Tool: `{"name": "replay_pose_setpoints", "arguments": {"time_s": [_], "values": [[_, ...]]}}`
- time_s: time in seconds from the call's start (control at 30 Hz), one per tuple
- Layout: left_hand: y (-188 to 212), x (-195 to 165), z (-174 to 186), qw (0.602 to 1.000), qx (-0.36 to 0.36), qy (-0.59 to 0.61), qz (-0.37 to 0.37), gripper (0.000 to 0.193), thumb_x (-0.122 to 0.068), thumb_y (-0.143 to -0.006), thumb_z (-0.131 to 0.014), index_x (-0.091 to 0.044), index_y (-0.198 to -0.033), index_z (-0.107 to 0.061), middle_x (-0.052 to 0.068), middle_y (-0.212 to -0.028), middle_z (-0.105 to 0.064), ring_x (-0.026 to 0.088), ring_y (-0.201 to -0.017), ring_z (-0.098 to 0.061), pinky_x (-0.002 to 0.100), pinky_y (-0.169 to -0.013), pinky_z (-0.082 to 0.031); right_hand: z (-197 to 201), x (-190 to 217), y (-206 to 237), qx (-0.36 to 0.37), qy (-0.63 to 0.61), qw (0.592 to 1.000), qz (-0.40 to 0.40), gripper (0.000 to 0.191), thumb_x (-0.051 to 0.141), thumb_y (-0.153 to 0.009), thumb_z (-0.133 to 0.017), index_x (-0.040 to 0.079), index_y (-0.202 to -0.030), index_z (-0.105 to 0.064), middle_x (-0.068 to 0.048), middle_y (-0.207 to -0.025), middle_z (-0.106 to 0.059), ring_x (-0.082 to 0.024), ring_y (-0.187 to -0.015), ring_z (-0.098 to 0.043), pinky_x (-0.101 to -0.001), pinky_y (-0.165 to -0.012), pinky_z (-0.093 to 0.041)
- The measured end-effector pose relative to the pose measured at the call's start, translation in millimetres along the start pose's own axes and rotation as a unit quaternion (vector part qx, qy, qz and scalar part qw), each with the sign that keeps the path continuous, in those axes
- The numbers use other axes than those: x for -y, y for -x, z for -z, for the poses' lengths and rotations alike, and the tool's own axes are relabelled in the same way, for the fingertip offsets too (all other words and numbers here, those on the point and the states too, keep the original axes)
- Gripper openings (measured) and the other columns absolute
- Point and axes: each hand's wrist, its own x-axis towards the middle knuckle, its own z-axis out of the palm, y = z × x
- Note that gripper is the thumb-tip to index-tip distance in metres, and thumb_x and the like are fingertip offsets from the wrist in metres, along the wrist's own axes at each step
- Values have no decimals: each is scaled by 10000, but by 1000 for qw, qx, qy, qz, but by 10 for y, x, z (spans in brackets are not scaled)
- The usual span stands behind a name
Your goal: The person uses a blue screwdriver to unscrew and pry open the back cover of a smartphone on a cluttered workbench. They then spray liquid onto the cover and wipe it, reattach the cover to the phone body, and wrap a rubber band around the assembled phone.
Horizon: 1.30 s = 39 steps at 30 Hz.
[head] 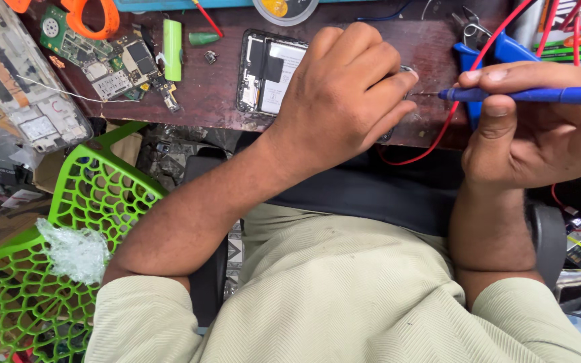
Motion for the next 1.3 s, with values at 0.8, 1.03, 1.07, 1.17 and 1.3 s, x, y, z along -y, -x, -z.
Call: {"name": "replay_pose_setpoints", "arguments": {"time_s": [0.8, 1.03, 1.07, 1.17, 1.3], "values": [[-88, -39, 94, 999, -46, -6, -27, 122, -56, -845, -808, -75, -946, -741, -3, -936, -609, 201, -975, -572, 398, -890, -395, 30, 47, 74, -15, -10, 1000, -8, 783, 35, -1104, -691, 310, -1629, -179, -219, -1057, -676, -310, -775, -704, -411, -761, -627], [-80, -33, 98, 999, -33, 0, -22, 117, -70, -847, -826, -78, -910, -729, 0, -925, -607, 195, -975, -579, 399, -888, -390, 31, 42, 105, -13, -12, 1000, -11, 779, 35, -1102, -695, 309, -1624, -186, -220, -1057, -674, -313, -773, -704, -415, -761, -627], [-83, -36, 93, 999, -33, 4, -21, 119, -74, -840, -827, -76, -906, -727, 3, -924, -607, 198, -974, -579, 401, -886, -389, 26, 43, 107, -12, -14, 1000, -12, 778, 35, -1102, -695, 309, -1623, -187, -220, -1057, -674, -313, -773, -705, -416, -761, -627], [-84, -42, 90, 999, -33, 8, -20, 120, -80, -835, -823, -73, -903, -724, 9, -927, -604, 204, -980, -580, 407, -890, -386, 10, 70, 86, -13, -24, 1000, -15, 777, 35, -1100, -697, 309, -1621, -190, -220, -1057, -673, -315, -772, -705, -418, -761, -627], [-84, -44, 94, 999, -29, -1, -21, 112, -92, -830, -820, -75, -883, -723, 12, -910, -596, 210, -978, -582, 413, -894, -388, -32, 139, -19, 13, -30, 999, 16, 766, 30, -1080, -693, 314, -1602, -210, -215, -1035, -670, -322, -766, -709, -414, -737, -628]]}}
